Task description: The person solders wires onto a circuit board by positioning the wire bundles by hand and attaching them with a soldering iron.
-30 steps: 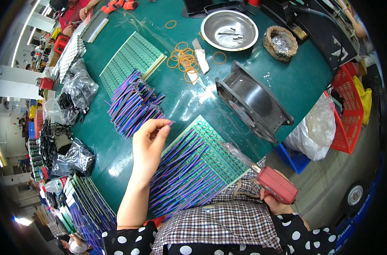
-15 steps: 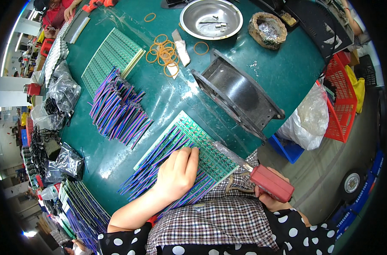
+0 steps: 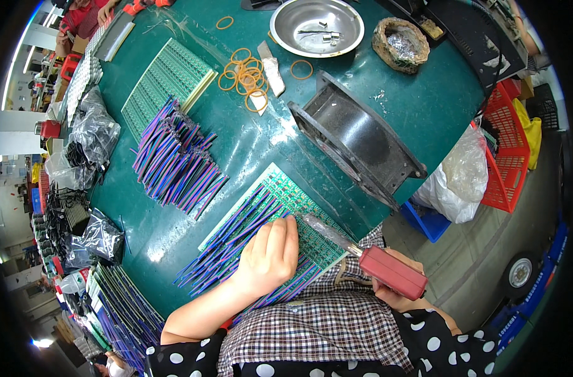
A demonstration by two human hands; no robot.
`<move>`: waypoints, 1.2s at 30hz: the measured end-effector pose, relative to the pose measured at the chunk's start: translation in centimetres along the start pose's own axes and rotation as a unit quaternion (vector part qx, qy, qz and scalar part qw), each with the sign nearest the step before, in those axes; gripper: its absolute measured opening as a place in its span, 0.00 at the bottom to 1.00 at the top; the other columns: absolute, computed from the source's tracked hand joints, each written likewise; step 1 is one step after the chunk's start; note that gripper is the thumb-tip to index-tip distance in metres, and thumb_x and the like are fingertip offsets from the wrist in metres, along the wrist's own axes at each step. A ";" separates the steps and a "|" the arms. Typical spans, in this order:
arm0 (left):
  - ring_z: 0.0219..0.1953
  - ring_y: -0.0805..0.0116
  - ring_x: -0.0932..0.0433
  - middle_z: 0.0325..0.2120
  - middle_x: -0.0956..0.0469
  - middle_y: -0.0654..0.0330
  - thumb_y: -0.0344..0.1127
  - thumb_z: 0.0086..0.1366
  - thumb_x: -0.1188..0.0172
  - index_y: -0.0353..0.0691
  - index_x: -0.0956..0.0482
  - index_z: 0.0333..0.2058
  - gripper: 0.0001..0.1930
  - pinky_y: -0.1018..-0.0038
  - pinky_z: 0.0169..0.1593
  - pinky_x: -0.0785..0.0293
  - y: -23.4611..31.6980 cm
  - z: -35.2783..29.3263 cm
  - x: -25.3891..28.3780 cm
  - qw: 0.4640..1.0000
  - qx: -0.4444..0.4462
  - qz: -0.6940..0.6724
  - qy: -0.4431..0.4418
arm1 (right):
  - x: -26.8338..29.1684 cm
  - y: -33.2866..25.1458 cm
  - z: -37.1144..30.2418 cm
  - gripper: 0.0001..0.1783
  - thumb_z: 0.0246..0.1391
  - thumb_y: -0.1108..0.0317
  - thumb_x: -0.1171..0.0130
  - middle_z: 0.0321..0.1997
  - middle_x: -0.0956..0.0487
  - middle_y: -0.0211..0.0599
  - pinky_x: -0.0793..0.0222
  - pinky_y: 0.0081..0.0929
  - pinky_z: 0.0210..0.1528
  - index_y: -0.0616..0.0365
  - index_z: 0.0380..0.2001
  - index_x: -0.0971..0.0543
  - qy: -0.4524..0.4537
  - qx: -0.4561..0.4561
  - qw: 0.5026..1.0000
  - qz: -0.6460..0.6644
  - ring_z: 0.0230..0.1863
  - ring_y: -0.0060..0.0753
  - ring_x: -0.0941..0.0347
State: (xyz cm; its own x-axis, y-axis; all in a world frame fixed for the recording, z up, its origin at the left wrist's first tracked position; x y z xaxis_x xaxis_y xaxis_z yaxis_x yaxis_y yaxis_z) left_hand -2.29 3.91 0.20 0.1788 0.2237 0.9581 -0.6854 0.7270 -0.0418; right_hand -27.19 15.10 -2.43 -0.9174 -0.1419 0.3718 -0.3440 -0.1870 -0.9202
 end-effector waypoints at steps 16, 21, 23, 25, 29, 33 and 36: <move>0.29 0.66 0.24 0.32 0.25 0.53 0.26 0.48 0.42 0.27 0.21 0.37 0.15 0.78 0.30 0.26 0.0 -0.1 0.0 1.000 0.015 -0.017 -0.002 | -0.5 0.1 -1.0 0.39 0.38 0.59 0.25 0.42 0.20 0.51 0.24 0.30 0.42 0.72 0.51 0.28 0.028 -0.059 0.996 0.057 0.40 0.45 0.19; 0.29 0.69 0.24 0.30 0.24 0.55 0.27 0.50 0.42 0.28 0.21 0.36 0.13 0.81 0.28 0.27 0.0 -0.1 0.1 1.000 0.001 -0.003 -0.002 | -0.4 0.0 -0.4 0.39 0.38 0.59 0.25 0.43 0.20 0.50 0.24 0.31 0.42 0.71 0.50 0.28 0.010 -0.011 1.000 0.008 0.40 0.45 0.19; 0.29 0.68 0.24 0.30 0.24 0.55 0.27 0.50 0.43 0.28 0.21 0.36 0.14 0.81 0.29 0.27 0.1 0.0 0.1 1.000 0.001 -0.004 -0.002 | -0.5 0.1 -0.5 0.39 0.37 0.59 0.24 0.44 0.21 0.50 0.24 0.31 0.42 0.71 0.50 0.28 0.010 0.004 1.000 -0.022 0.40 0.45 0.19; 0.29 0.68 0.24 0.30 0.24 0.54 0.27 0.50 0.42 0.28 0.21 0.36 0.14 0.81 0.29 0.27 0.1 0.0 0.1 1.000 0.002 0.000 0.002 | -0.6 0.3 -0.5 0.39 0.37 0.59 0.24 0.44 0.21 0.50 0.24 0.31 0.42 0.71 0.50 0.28 -0.001 0.004 0.999 -0.036 0.40 0.45 0.19; 0.29 0.67 0.25 0.30 0.24 0.54 0.27 0.50 0.42 0.27 0.21 0.36 0.14 0.81 0.29 0.27 0.2 0.0 0.1 1.000 -0.004 0.016 0.002 | -0.5 -0.2 0.1 0.39 0.36 0.59 0.24 0.43 0.20 0.50 0.24 0.31 0.42 0.71 0.50 0.27 0.008 0.032 0.998 -0.061 0.39 0.45 0.19; 0.29 0.67 0.25 0.30 0.25 0.54 0.27 0.50 0.42 0.27 0.21 0.35 0.13 0.81 0.29 0.26 0.2 0.2 0.2 0.999 -0.030 0.039 -0.005 | -0.5 -0.3 -0.3 0.40 0.36 0.59 0.24 0.42 0.20 0.51 0.24 0.29 0.41 0.71 0.51 0.28 0.006 -0.009 1.000 -0.008 0.38 0.44 0.19; 0.29 0.68 0.25 0.29 0.25 0.55 0.26 0.51 0.42 0.26 0.21 0.35 0.12 0.81 0.30 0.26 0.1 0.2 0.3 0.998 -0.042 0.044 -0.013 | -0.2 -0.3 -0.3 0.40 0.36 0.59 0.24 0.42 0.20 0.51 0.24 0.29 0.41 0.71 0.51 0.28 0.004 -0.009 1.000 -0.004 0.38 0.43 0.19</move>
State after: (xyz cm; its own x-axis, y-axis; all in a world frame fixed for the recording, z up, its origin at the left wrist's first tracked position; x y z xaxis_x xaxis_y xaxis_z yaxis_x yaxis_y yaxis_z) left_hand -2.47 3.93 0.58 0.1013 0.2731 0.9566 -0.6363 0.7570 -0.1487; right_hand -26.94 15.50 -2.23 -0.9163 -0.1317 0.3783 -0.3549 -0.1714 -0.9191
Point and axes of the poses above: each hand's wrist, its own z-axis towards the middle knuckle, its own x-axis out of the back of the hand, y = z × x, the point moved 1 cm from there along z, towards the middle knuckle
